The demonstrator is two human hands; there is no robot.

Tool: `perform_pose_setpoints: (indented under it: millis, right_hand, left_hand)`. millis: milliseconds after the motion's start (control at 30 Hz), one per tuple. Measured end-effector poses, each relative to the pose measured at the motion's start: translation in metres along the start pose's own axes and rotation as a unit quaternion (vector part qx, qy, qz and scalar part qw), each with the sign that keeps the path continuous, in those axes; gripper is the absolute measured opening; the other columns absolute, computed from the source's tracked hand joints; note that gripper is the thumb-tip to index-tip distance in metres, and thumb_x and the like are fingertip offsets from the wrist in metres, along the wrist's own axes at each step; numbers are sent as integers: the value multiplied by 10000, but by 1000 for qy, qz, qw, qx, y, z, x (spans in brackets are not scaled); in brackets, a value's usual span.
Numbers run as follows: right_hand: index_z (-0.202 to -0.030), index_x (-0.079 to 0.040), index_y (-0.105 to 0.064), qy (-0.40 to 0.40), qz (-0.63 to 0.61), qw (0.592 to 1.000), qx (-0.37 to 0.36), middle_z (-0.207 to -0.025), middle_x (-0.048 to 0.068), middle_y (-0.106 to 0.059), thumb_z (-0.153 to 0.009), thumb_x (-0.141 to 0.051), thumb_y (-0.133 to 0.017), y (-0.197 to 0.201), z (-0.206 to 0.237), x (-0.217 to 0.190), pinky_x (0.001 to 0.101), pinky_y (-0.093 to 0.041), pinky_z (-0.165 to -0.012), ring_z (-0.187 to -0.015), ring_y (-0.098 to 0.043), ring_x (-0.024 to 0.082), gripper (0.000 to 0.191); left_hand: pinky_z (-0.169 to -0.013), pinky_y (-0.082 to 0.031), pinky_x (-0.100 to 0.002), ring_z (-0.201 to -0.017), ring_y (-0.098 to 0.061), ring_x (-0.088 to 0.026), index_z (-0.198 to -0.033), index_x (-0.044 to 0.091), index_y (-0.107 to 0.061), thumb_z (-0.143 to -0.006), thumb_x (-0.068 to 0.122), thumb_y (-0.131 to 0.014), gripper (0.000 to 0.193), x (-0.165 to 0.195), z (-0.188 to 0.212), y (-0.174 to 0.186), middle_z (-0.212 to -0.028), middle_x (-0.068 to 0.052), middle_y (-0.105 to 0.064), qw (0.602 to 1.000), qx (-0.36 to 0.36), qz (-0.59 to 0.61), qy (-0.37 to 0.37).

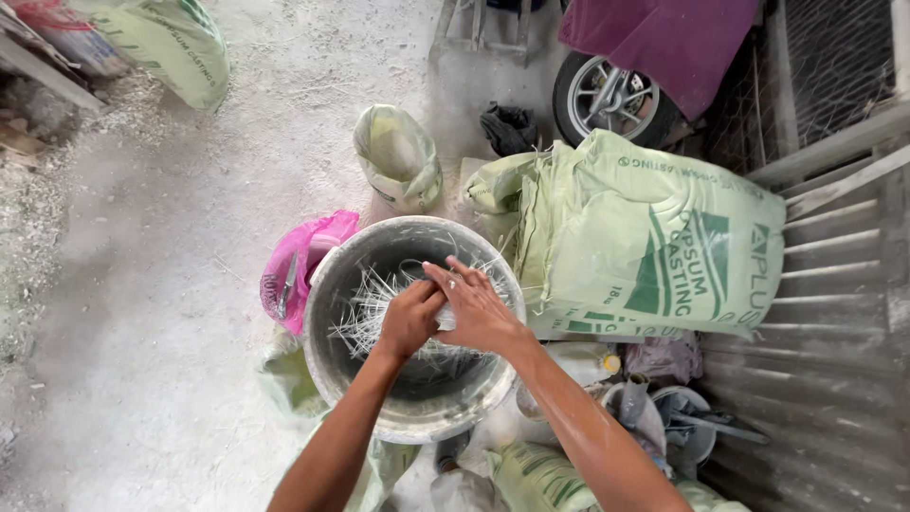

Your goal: The person takes handfuls of white fiberglass strands from a bucket, dips and wets them in a water bucket, then spreads the strands evenly along the channels of long plaster cornice molds. They then scoop plaster slurry from a bowl and apply it over the fiberglass in the mold channels.

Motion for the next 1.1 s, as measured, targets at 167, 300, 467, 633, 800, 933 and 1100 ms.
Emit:
perform_pose_setpoints:
  millis: [167, 300, 467, 633, 800, 933, 1100]
  right_hand:
    - [-1560, -131, -336, -19, -240, 971, 5, -1444, 159, -584, -717, -181, -866, 22, 17, 7, 390, -465, -1088, -1339, -580, 325, 997]
    - [-1496, -106, -322, -93, -310, 945, 38, -1303, 137, -596, -748, -151, -847, 20, 42, 34, 374, -509, -987, -1196, -607, 235, 915]
    - [-1287, -33, -606, 77, -248, 957, 132, -1221, 125, -672, -811, -13, -767, 11, 67, 52, 359, -532, -977, -1156, -652, 222, 503]
    - [-1219, -25, -606, -7, -281, 934, 223, -1135, 71, -685, -836, 8, -678, -4, 66, 83, 318, -543, -904, -1079, -661, 191, 391]
    - [-1180, 3, -627, -114, -377, 865, 312, -1022, 98, -725, -910, 33, -609, 36, 69, 87, 357, -550, -736, -937, -701, 211, 273]
    - [-1135, 0, -601, -60, -382, 852, 352, -903, 127, -708, -1076, -8, -499, 66, 108, 16, 357, -579, -710, -808, -728, 202, 119]
    - [-1073, -56, -544, 18, -515, 754, 407, -836, 45, -543, -1047, -71, -518, 43, 198, -136, 351, -552, -668, -694, -576, 159, 40]
  left_hand:
    - [-813, -579, -375, -956, -716, -309, -1057, 41, -700, -625, -43, -725, 440, 37, -49, 41, -1048, -111, -701, 984, 63, 158, 48]
    - [-816, -575, -364, -938, -718, -310, -1036, 31, -697, -561, -52, -742, 484, 74, -79, 61, -1039, -123, -691, 971, 105, 213, 33]
    - [-787, -565, -342, -910, -709, -291, -994, 44, -688, -615, -30, -807, 404, 111, -101, 64, -1016, -113, -688, 962, 106, 250, -7]
    - [-923, -545, -361, -1062, -668, -293, -1075, 69, -679, -681, 38, -808, 416, 139, -111, 72, -1104, -109, -670, 972, 55, 229, -15]
    - [-1106, -343, -525, -1349, -456, -413, -1526, 49, -379, -783, 298, -829, 904, 164, -98, 117, -1458, -221, -438, 999, 12, 21, 40]
    - [-1100, -135, -668, -1513, -203, -495, -1561, 1, -61, -630, 483, -970, 1387, 179, -59, 141, -1584, -268, -163, 981, -159, 87, 66]
    - [-1176, -339, -470, -1426, -466, -301, -1596, 51, -244, -738, 350, -853, 1093, 234, 42, 163, -1560, -222, -421, 899, -244, 363, 31]
Point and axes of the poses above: each hand's wrist, its own z-axis away from the middle knuckle, its own y-axis out of the back of the hand, x = y × z, the point moved 7 cm from there along -z, towards the middle knuckle
